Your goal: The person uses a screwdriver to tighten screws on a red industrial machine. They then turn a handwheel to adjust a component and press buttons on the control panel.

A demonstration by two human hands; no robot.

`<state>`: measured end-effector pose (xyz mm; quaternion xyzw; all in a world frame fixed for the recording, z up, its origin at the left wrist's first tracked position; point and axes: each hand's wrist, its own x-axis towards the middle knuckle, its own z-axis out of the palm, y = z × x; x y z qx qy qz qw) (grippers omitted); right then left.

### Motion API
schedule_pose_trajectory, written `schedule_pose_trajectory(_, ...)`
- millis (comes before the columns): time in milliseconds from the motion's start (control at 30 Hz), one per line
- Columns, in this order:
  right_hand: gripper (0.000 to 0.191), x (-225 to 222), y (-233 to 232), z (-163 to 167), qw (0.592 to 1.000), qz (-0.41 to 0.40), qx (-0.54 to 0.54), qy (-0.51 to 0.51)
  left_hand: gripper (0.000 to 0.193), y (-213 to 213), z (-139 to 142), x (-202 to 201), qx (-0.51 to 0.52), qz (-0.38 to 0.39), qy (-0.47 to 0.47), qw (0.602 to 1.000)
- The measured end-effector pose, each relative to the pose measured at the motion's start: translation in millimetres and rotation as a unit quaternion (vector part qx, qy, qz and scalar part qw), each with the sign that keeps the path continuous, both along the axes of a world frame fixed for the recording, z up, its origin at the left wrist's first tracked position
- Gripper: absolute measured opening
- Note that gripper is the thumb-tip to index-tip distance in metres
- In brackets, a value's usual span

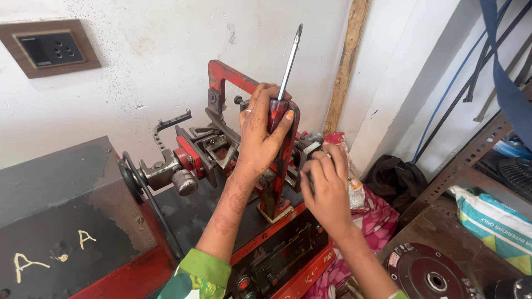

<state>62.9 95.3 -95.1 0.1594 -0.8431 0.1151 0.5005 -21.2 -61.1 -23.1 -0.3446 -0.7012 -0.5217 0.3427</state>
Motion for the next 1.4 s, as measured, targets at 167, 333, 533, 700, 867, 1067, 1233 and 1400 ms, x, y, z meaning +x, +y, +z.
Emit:
schedule_pose_trajectory(167,0.026,30,-6,-4,0.99,0.083,0.059,-0.1,0.034,0,-6,-5,-0.01,0.004,-0.014,1.0)
schedule_pose_trajectory(333,0.017,61,-6,-7,0.989,0.071,-0.096,-0.087,0.037,0,-10,-11,-0.002,0.0,0.027,1.0)
schedule_pose_trajectory(533,0.033,-7,37,42,0.971,0.046,-0.191,-0.14,0.035,1,-12,-12,-0.001,-0.001,0.027,1.0)
schedule_pose_trajectory(700,0.021,-21,9,-1,0.967,-0.007,-0.233,-0.106,0.036,1,-12,-13,-0.004,0.0,0.042,0.999)
schedule_pose_trajectory(867,0.023,-4,9,-24,0.997,-0.011,0.054,0.053,0.033,2,-17,-17,0.01,-0.009,0.057,0.998)
schedule_pose_trajectory(1067,0.026,24,29,-9,0.93,0.181,0.32,-0.024,0.031,1,-17,-22,0.001,-0.013,0.071,0.997)
schedule_pose_trajectory(1233,0.024,19,30,9,0.99,0.066,0.112,0.05,0.031,2,-15,-21,0.027,-0.047,0.066,0.996)
schedule_pose_trajectory(1400,0.035,-14,18,15,0.962,0.009,-0.208,-0.178,0.034,-1,-11,-13,-0.008,-0.007,0.041,0.999)
